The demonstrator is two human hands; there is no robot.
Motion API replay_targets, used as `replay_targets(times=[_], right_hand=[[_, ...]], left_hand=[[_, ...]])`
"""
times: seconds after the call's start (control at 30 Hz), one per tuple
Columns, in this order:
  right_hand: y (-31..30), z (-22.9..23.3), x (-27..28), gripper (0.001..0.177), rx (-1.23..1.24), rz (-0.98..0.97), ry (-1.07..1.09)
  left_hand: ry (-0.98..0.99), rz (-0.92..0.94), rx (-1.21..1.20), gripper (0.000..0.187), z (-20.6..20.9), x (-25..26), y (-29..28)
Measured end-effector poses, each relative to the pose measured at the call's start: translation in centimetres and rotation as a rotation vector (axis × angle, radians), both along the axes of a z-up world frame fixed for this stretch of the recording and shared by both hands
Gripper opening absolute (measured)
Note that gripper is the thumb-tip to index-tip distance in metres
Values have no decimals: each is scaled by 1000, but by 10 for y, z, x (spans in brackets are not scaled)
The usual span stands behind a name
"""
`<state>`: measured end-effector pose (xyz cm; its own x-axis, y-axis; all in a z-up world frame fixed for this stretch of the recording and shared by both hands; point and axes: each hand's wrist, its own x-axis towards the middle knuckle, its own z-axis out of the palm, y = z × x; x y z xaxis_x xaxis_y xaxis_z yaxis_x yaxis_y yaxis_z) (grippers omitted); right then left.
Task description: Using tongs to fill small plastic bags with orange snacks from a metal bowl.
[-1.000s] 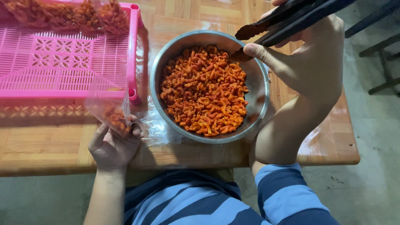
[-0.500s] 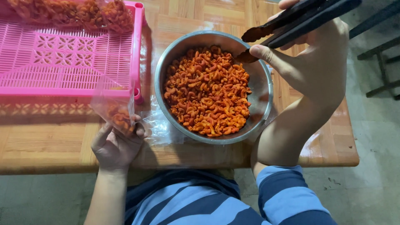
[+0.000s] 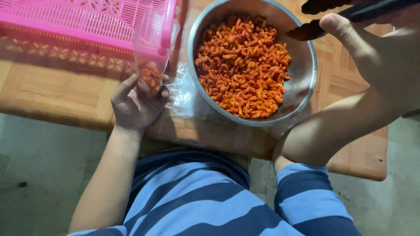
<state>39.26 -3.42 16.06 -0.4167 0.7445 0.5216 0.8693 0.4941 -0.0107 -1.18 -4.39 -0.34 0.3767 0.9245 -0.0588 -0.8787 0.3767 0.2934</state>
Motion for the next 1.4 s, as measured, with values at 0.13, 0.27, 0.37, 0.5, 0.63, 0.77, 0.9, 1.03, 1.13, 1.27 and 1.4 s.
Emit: replay_targets(times=[0.13, 0.27, 0.37, 0.5, 0.63, 0.77, 0.9, 1.03, 1.13, 1.27, 1.4], right_hand=[[0, 1, 1, 24, -151, -97, 152], [4, -8, 11, 34, -65, -52, 95], [7, -3, -2, 30, -133, -25, 161], [3, 6, -19, 29, -92, 28, 146], [1, 19, -37, 25, -60, 39, 137], [5, 27, -46, 45, 2, 84, 94], [9, 27, -51, 45, -44, 83, 210], [10, 29, -50, 39, -43, 56, 182], [12, 30, -51, 45, -33, -21, 171], [14, 36, -60, 48, -84, 74, 260], [19, 32, -58, 48, -68, 56, 249]], left_hand=[[-6, 25, 4, 33, 9, 2, -1], [-34, 5, 33, 34, 7, 2, -2], [-19, 7, 23, 34, 1, 0, -2], [-28, 8, 18, 35, 1, 1, -2], [0, -6, 7, 36, 4, 1, -2], [-2, -9, -4, 34, 4, 2, -2], [-5, -12, 20, 31, 5, 3, -2], [-36, -16, 13, 32, 4, 4, -2], [-33, -31, 24, 33, 2, 3, 0], [-57, -32, -6, 35, 4, 4, 0], [-43, -2, 17, 33, 3, 2, -2]])
